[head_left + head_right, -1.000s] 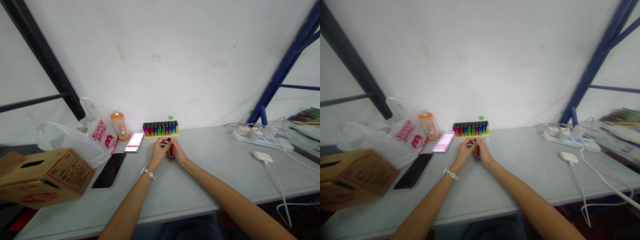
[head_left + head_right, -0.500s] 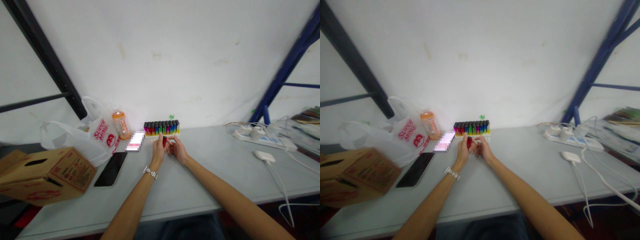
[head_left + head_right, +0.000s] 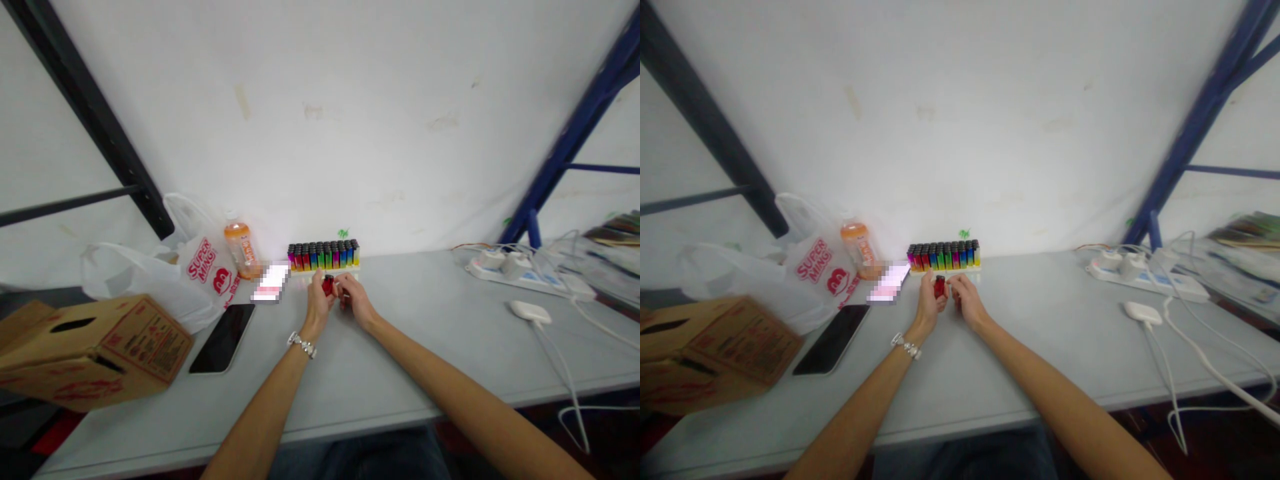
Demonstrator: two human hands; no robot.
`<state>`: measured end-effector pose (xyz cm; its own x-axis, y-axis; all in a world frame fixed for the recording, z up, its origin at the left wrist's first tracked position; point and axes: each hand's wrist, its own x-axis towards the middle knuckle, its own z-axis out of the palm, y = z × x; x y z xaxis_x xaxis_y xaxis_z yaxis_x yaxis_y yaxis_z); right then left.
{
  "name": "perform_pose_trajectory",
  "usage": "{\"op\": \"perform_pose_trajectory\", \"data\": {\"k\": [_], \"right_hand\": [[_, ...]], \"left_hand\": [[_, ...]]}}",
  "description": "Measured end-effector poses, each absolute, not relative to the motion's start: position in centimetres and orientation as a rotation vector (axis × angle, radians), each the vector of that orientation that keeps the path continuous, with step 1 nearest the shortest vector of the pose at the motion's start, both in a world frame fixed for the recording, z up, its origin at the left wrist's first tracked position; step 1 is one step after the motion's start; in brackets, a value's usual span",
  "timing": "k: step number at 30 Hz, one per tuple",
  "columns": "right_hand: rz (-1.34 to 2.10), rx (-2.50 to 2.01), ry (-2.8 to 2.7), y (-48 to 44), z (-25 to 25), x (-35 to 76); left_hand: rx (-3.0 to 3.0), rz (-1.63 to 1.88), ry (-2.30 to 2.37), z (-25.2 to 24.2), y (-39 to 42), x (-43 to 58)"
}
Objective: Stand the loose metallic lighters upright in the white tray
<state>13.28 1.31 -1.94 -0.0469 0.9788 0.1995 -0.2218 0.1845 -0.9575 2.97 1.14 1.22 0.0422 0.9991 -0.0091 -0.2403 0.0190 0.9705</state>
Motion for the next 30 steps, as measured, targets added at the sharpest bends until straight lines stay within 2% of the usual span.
{"op": "perform_pose_trajectory", "data": {"k": [5, 11, 16, 21, 30], "right_hand": [[0.767, -0.909, -1.353, 0.9, -1.2, 13.5], [0.818, -0.910, -1.363, 2.0, -1.0, 15.2], [0.510, -0.956, -1.287, 4.4, -0.3, 18.7], [0.264, -1.086, -1.557, 7.5, 0.6, 21.4], [0.191, -1.195, -1.823, 10.7, 1.3, 21.1]], "left_hand": [[0.991, 1.193, 0.899, 0.3, 1.7, 3.4], [1.204, 1.178, 1.009, -1.2, 2.5, 3.4], [1.165, 1.330, 1.197, -1.8, 3.2, 3.1], [1.162, 1.335, 1.201, -1.9, 3.3, 3.1], [1.215, 1.305, 1.213, -1.8, 3.1, 3.1]]}}
